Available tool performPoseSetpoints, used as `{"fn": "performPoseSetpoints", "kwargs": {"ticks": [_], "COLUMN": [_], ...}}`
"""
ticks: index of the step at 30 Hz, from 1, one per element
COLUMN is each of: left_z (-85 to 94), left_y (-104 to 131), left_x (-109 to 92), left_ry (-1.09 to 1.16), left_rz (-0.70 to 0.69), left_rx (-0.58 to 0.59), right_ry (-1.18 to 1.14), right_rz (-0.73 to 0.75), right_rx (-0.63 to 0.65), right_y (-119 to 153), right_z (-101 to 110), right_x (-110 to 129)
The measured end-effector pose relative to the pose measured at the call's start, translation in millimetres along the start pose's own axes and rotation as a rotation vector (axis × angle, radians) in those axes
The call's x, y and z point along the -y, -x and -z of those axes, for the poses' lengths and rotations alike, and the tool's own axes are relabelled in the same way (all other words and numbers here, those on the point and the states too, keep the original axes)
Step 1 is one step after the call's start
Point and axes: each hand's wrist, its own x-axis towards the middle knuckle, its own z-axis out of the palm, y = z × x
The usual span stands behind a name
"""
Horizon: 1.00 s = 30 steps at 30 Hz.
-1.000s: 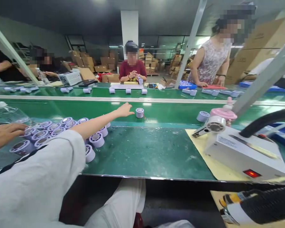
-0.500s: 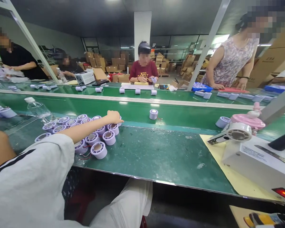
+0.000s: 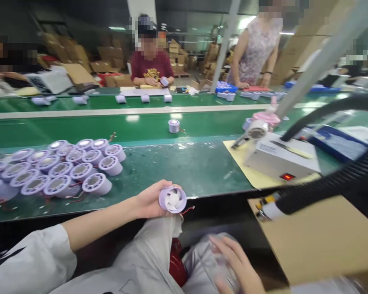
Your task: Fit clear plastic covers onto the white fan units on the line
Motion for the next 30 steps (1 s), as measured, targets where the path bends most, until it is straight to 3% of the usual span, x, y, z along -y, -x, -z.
{"fn": "performPoseSetpoints", "kwargs": {"ticks": [3,8,11,14,17,20,22,25,28,30], "left_z": [-4.6,-15.6,-21.4,-22.5,-17.8,-8.4,-1.2,9.4,19.4,24.2], "left_y": [-10,-12,-11,-10,-7,-2,1,3,3,2], "left_x": [19,6,7,25,47,53,47,32,23,22], "left_ry": [0.192,0.558,0.602,0.475,0.186,-0.096,-0.234,-0.357,-0.310,-0.209], "left_rz": [-0.080,-0.323,-0.269,-0.174,-0.262,-0.353,-0.273,0.012,0.249,0.296], "left_rx": [-0.025,-0.194,-0.204,-0.177,-0.140,-0.056,0.012,0.145,0.280,0.289], "right_ry": [-0.078,-0.189,-0.203,-0.160,-0.148,-0.070,0.045,0.242,0.320,0.347], "right_rz": [-0.118,-0.209,-0.195,-0.168,-0.145,-0.104,-0.074,-0.035,0.014,0.044], "right_rx": [0.060,0.024,0.001,-0.013,-0.039,-0.045,-0.028,-0.038,-0.047,-0.058], "right_y": [1,-12,-20,-31,-39,-40,-37,-31,-24,-20], "right_z": [-15,-33,-40,-49,-55,-57,-57,-55,-49,-42], "right_x": [14,28,35,42,50,56,57,55,53,53]}}
